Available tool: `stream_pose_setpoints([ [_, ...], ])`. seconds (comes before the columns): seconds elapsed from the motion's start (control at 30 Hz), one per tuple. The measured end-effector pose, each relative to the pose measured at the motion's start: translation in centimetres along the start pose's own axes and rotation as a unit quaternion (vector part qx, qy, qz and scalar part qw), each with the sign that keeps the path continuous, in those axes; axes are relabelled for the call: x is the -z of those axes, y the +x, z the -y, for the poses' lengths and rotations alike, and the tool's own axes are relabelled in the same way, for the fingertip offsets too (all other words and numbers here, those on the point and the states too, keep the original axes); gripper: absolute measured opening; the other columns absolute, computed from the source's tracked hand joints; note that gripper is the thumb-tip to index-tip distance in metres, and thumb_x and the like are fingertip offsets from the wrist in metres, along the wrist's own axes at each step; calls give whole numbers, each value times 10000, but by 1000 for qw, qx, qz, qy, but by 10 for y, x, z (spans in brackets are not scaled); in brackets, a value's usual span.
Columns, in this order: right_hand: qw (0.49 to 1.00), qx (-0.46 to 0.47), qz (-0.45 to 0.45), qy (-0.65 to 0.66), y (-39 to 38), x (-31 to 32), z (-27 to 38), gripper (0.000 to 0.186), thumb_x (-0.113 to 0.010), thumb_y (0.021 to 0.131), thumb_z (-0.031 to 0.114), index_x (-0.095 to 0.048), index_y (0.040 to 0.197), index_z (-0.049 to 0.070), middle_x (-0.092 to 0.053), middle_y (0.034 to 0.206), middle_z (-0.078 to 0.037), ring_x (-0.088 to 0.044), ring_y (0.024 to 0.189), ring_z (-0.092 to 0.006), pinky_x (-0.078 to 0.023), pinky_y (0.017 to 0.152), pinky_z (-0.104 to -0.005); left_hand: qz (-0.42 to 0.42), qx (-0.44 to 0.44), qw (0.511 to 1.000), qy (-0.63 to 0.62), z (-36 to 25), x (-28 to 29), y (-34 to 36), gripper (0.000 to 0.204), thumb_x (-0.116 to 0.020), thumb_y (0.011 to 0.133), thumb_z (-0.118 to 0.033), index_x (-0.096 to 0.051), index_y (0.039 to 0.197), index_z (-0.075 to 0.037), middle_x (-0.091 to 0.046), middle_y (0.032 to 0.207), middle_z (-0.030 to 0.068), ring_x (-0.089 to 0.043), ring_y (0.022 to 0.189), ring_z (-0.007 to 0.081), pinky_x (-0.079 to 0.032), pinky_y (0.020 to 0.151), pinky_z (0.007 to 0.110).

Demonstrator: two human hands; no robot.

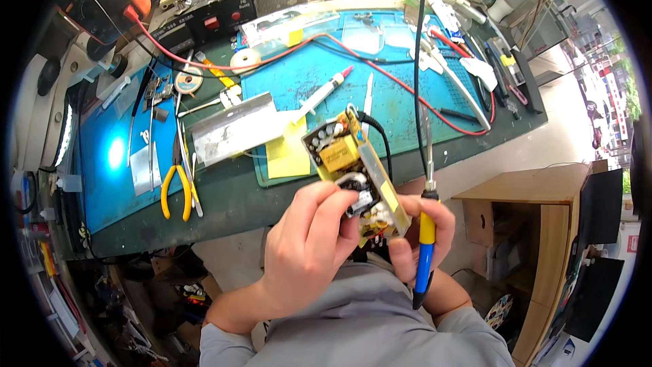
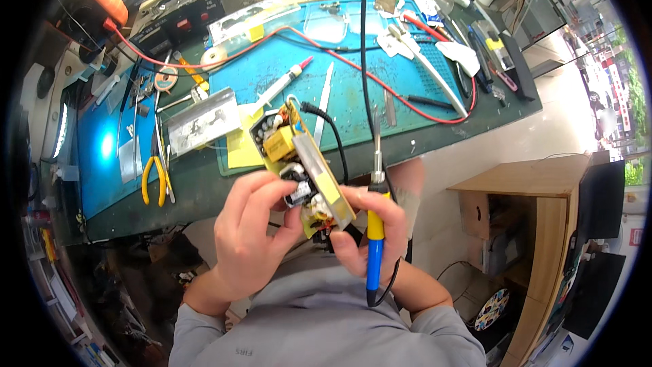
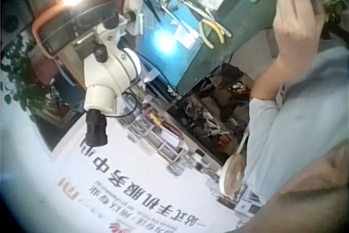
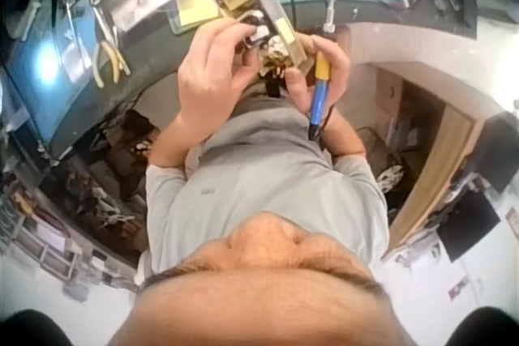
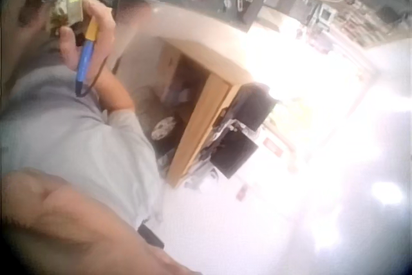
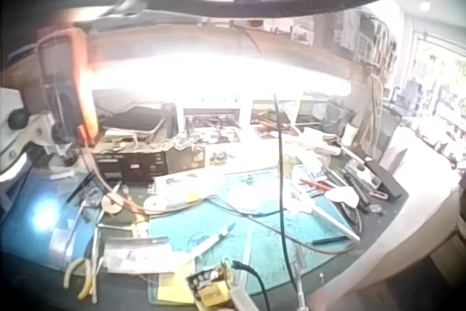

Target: The person uses a soldering iron to work on a small green circuit board, applying heat to various points on the board. They flip the board over to access different sides and use a desoldering pump to remove solder. The person also uses a small metal tool to scrape or clean a component.

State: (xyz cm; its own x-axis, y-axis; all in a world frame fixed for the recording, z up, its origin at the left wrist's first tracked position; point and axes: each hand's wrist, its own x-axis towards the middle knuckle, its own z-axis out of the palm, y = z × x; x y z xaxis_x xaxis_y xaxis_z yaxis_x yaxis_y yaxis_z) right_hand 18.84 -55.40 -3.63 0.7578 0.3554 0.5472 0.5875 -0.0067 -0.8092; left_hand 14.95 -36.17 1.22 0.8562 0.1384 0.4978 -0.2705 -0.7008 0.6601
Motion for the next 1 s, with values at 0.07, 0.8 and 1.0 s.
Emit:
stream_pose_setpoints([
  [0.07,999,-1,-16,32,-5,-4,-8,605,-732,949,147,-363,1409,16,-656,1246,-265,-681,1065,-298,-526,947,-441,-16,-19,1000,4,4,-5,-5,388,-802,739,78,-674,1091,-23,-645,1054,118,-698,769,232,-580,646,342],
  [0.8,996,20,-82,-41,-8,-12,-14,721,-681,1009,249,-223,1526,42,-630,1274,-340,-682,981,-263,-549,851,-369,4,-2,999,-36,8,5,3,357,-816,763,48,-690,1095,4,-658,1037,144,-688,713,231,-580,598,336],
  [1.0,989,55,-41,-132,0,-3,-16,570,-630,1026,65,-298,1487,32,-651,1255,-340,-701,967,-261,-566,810,-339,48,-1,998,-30,8,12,15,312,-823,777,45,-704,1063,7,-671,982,137,-691,772,272,-576,637,352],
])
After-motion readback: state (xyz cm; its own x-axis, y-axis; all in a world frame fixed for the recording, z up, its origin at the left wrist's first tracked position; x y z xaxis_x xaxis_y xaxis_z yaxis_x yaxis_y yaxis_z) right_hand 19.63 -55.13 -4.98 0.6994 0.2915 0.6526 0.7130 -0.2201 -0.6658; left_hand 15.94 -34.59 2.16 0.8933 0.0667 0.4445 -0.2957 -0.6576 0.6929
